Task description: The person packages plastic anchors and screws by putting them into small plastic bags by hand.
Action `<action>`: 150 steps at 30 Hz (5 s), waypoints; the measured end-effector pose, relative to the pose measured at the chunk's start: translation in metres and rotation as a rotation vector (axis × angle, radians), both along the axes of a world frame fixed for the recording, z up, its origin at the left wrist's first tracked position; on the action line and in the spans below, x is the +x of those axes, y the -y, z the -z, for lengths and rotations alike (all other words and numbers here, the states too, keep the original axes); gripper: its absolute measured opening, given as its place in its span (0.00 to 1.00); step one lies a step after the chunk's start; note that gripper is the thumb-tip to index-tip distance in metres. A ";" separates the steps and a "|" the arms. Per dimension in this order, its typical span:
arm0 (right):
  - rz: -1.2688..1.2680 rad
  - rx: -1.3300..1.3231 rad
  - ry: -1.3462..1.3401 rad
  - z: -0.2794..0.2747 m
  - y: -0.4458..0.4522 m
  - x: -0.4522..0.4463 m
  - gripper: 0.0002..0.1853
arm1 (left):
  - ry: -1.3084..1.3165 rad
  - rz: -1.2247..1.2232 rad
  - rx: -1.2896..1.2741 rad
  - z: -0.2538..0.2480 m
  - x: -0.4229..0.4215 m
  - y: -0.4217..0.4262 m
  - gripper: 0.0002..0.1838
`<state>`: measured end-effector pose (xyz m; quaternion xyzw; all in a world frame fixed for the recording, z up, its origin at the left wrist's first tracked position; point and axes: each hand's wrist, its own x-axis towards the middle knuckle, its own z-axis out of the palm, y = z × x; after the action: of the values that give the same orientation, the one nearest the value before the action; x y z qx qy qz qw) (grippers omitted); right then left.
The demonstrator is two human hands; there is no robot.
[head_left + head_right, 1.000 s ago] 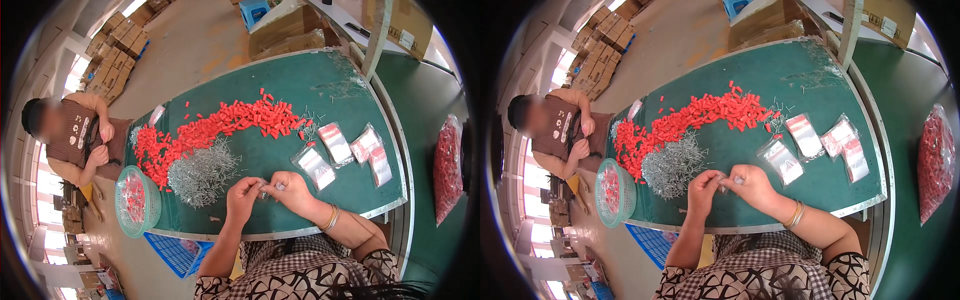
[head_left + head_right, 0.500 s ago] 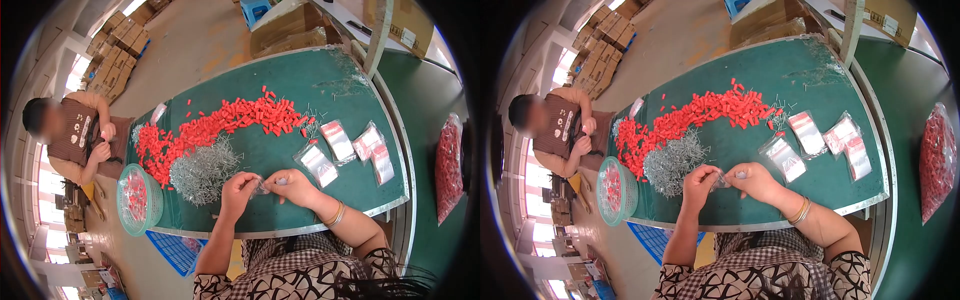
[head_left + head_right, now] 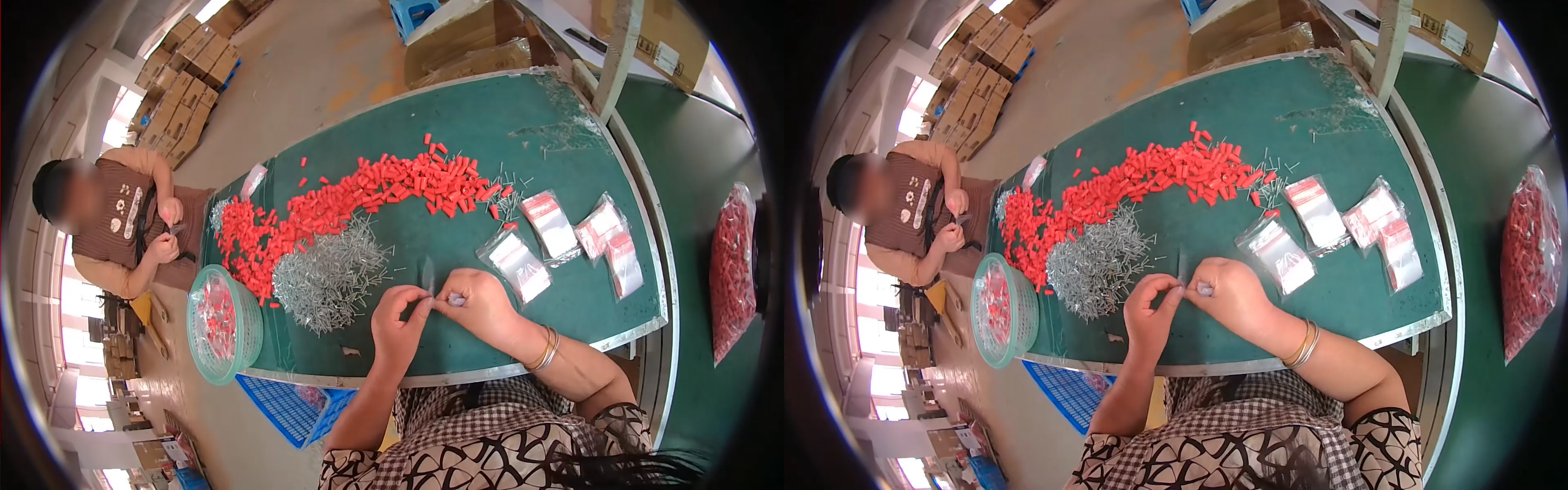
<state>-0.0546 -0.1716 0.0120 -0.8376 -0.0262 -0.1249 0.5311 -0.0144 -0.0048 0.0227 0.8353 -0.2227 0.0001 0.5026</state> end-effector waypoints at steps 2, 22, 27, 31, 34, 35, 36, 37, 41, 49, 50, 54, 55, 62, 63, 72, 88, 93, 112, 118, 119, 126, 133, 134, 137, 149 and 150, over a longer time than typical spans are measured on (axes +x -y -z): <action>-0.036 0.066 0.033 0.004 -0.002 0.003 0.07 | -0.060 -0.014 -0.036 0.000 -0.001 0.003 0.03; 0.153 0.058 0.043 -0.002 -0.004 -0.002 0.08 | -0.230 -0.203 0.002 0.015 0.002 0.010 0.02; 0.073 -0.022 0.050 0.000 -0.007 -0.004 0.08 | -0.480 -0.146 -0.324 0.008 0.003 0.019 0.05; 0.120 -0.112 0.049 -0.001 -0.004 -0.004 0.09 | -0.204 -0.162 -0.054 0.011 0.000 0.019 0.10; 0.125 -0.146 0.047 -0.003 0.000 -0.005 0.09 | -0.069 -0.154 0.016 0.007 -0.004 0.021 0.16; 0.090 -0.143 0.067 -0.003 0.001 -0.005 0.11 | -0.065 -0.143 0.006 0.006 -0.004 0.022 0.18; 0.054 -0.141 0.090 -0.007 0.002 -0.003 0.13 | -0.102 -0.128 -0.018 0.006 -0.002 0.020 0.20; -0.002 -0.138 0.102 -0.013 0.003 -0.002 0.17 | -0.139 -0.115 -0.041 0.005 0.001 0.016 0.22; -0.178 -0.200 0.106 -0.027 0.005 -0.001 0.32 | -0.232 -0.068 -0.112 0.003 0.005 -0.001 0.27; -0.267 -0.101 0.166 -0.010 0.004 0.003 0.31 | -0.360 0.033 -0.216 -0.001 0.000 -0.007 0.29; -0.273 -0.076 0.163 -0.010 0.004 0.004 0.31 | -0.377 0.042 -0.233 -0.001 0.000 -0.008 0.29; -0.280 -0.004 0.064 -0.015 0.004 0.003 0.29 | -0.465 0.090 -0.327 -0.001 0.001 -0.013 0.29; -0.280 0.015 0.060 -0.014 0.003 0.003 0.28 | -0.474 0.099 -0.333 -0.001 0.001 -0.013 0.30; -0.265 0.095 -0.010 -0.016 0.006 0.005 0.29 | -0.272 -0.144 -0.057 -0.003 0.020 -0.042 0.18; -0.258 0.101 -0.028 -0.017 0.006 0.004 0.29 | -0.140 -0.125 0.098 -0.003 0.030 -0.052 0.16; -0.287 0.038 -0.009 -0.012 0.004 0.004 0.28 | 0.368 0.096 0.727 0.003 0.064 -0.048 0.09; -0.264 0.058 0.014 -0.012 0.005 0.003 0.27 | 0.112 -0.017 0.431 0.012 0.088 -0.053 0.03; -0.252 0.105 -0.013 -0.012 0.005 0.003 0.28 | -0.649 -0.049 -0.365 -0.005 0.065 -0.054 0.03; -0.248 0.171 -0.085 -0.017 0.005 0.002 0.30 | -0.135 0.098 -0.091 -0.036 0.023 -0.022 0.07; -0.265 0.185 -0.010 -0.014 0.005 0.002 0.31 | 0.069 -0.018 0.196 -0.013 0.091 -0.007 0.09; -0.264 0.173 0.000 -0.013 0.005 0.002 0.31 | 0.135 -0.016 0.248 -0.010 0.107 0.001 0.10; -0.229 0.153 0.006 -0.013 0.008 0.004 0.29 | 0.488 0.164 0.553 0.015 0.176 0.047 0.17; -0.217 0.167 0.007 -0.015 0.009 0.004 0.28 | 0.564 0.189 0.763 0.023 0.172 0.051 0.12; -0.221 0.165 0.001 -0.015 0.009 0.004 0.28 | 0.574 0.190 0.762 0.022 0.171 0.049 0.11; -0.216 0.159 -0.002 -0.015 0.010 0.004 0.27 | 0.506 0.126 0.611 0.030 0.176 0.043 0.10; -0.106 0.235 -0.084 -0.015 0.014 0.006 0.28 | -0.802 0.364 -0.272 -0.045 0.085 -0.009 0.11; -0.104 0.229 -0.100 -0.017 0.013 0.006 0.28 | -0.837 0.387 -0.271 -0.052 0.075 -0.010 0.12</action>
<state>-0.0483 -0.1849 0.0286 -0.7741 -0.0288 -0.0576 0.6298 0.0602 0.0052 0.0749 0.6338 -0.1508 -0.4006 0.6443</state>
